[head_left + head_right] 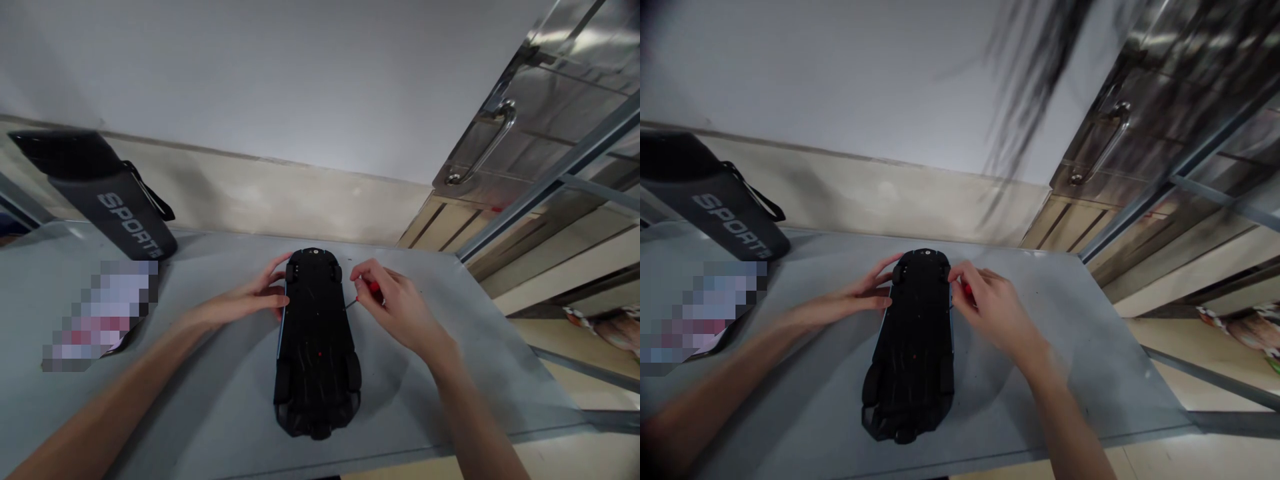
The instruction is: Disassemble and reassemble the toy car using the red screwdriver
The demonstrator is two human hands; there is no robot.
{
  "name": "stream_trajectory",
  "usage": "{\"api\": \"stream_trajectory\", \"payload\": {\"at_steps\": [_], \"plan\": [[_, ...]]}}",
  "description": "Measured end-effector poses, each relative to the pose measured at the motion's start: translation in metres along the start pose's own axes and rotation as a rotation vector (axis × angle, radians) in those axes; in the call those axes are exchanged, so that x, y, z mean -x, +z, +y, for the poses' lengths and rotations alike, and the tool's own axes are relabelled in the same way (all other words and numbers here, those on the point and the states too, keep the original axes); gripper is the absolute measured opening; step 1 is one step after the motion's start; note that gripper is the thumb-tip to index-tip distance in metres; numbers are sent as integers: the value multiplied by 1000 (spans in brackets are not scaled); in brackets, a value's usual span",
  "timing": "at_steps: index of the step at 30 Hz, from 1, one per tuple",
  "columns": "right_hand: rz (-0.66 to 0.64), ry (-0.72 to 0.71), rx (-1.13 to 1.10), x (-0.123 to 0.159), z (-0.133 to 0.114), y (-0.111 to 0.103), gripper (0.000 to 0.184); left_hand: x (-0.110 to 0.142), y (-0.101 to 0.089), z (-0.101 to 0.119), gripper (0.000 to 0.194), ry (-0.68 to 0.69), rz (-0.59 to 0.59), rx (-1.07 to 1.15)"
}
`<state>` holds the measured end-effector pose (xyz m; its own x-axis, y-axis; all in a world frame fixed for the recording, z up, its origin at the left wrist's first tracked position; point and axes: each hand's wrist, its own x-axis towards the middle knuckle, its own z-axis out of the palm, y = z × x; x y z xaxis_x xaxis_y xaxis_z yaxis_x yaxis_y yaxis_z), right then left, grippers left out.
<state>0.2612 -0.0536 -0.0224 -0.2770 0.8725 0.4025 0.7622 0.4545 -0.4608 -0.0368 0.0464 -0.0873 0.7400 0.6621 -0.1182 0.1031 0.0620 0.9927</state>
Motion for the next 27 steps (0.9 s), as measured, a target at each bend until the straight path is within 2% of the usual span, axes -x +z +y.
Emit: {"api": "stream_trajectory", "payload": {"at_steps": [5,9,14,19,24,27], "plan": [[9,-39,-13,0,0,-1,22,0,-1,-2,91,12,-4,-11],[11,1,3,0,-1,0,12,-1,-4,-5,90,20,-15,-11],[30,-51,-21,0,1,2,21,-3,-7,-11,95,15,-18,-6],[21,-17,-12,0,2,3,14,-3,-7,-10,94,0,-14,-26],[13,-102,-54,1,1,2,22,-4,-7,-10,94,33,-40,-20],[11,-67,-36,1,0,2,12,-4,-8,-12,95,22,-42,-25]]}}
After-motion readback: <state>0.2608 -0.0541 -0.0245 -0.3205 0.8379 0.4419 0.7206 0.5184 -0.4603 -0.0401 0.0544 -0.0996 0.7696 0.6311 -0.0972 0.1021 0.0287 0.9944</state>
